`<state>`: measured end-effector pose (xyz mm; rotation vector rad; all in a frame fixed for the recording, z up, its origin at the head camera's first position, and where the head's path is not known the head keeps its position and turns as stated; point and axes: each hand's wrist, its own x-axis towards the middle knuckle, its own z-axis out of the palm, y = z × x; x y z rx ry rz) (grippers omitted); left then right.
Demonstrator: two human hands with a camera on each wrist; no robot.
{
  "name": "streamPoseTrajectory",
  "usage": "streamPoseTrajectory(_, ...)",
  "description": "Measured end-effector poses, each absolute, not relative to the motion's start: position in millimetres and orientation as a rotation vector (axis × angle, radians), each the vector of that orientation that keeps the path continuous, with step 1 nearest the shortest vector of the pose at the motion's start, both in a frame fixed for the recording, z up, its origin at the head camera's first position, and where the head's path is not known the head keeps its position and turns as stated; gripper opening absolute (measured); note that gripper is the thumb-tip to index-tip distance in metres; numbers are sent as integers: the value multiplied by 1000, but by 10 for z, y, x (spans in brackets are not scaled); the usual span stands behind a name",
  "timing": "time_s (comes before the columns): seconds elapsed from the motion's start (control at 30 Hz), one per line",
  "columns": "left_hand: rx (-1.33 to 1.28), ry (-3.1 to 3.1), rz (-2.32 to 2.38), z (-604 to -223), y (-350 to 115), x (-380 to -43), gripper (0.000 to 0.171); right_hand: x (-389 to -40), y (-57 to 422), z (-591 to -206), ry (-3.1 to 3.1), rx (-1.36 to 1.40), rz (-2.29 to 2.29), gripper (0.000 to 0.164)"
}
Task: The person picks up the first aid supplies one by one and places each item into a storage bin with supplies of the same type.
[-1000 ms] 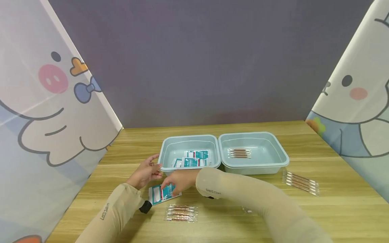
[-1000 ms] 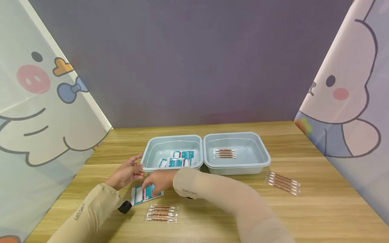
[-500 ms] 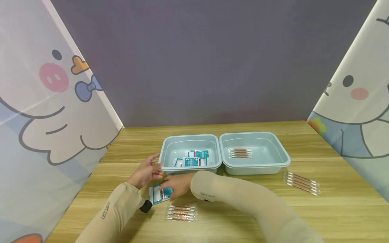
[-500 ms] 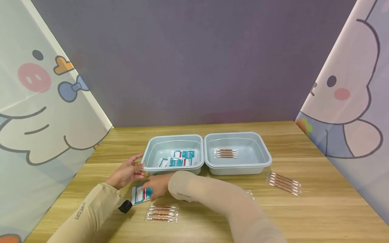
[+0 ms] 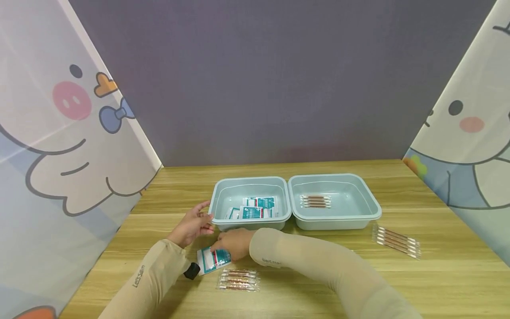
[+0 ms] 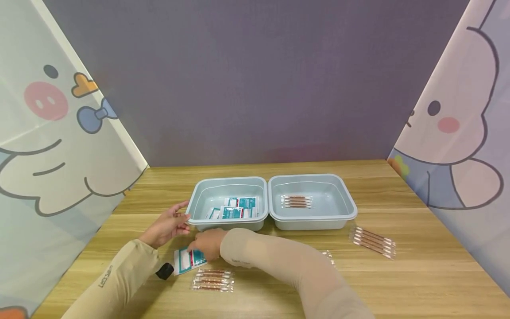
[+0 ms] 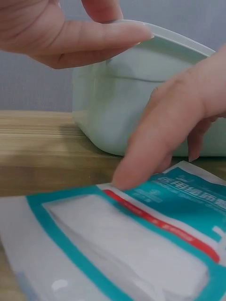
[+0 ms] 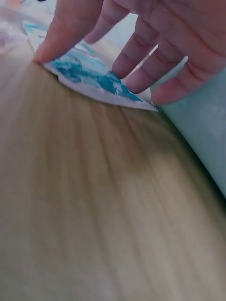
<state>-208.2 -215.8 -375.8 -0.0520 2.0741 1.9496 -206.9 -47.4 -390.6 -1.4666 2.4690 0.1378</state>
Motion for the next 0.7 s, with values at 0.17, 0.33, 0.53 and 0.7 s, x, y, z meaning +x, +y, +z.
streamPoseTrajectory(0.17,-71,2080,1944,-3768,-2149,-2081,60,-2045,-459,-3906,2454,-1447,166,76)
streamPoseTrajectory(0.33,-79,2084,1955,-3784,-2159,-2090,59,-2040,-438,-3888,2376,-1344,155,90)
streamPoseTrajectory(0.53,-93,2099,1953,-3793,-2166,-2091,58,-2055,-376,-3894,2330,-1325,148,92)
streamPoseTrajectory(0.7,-91,2103,1955,-3790,-2152,-2086,58,-2083,-264,-3911,2334,-1316,52,88)
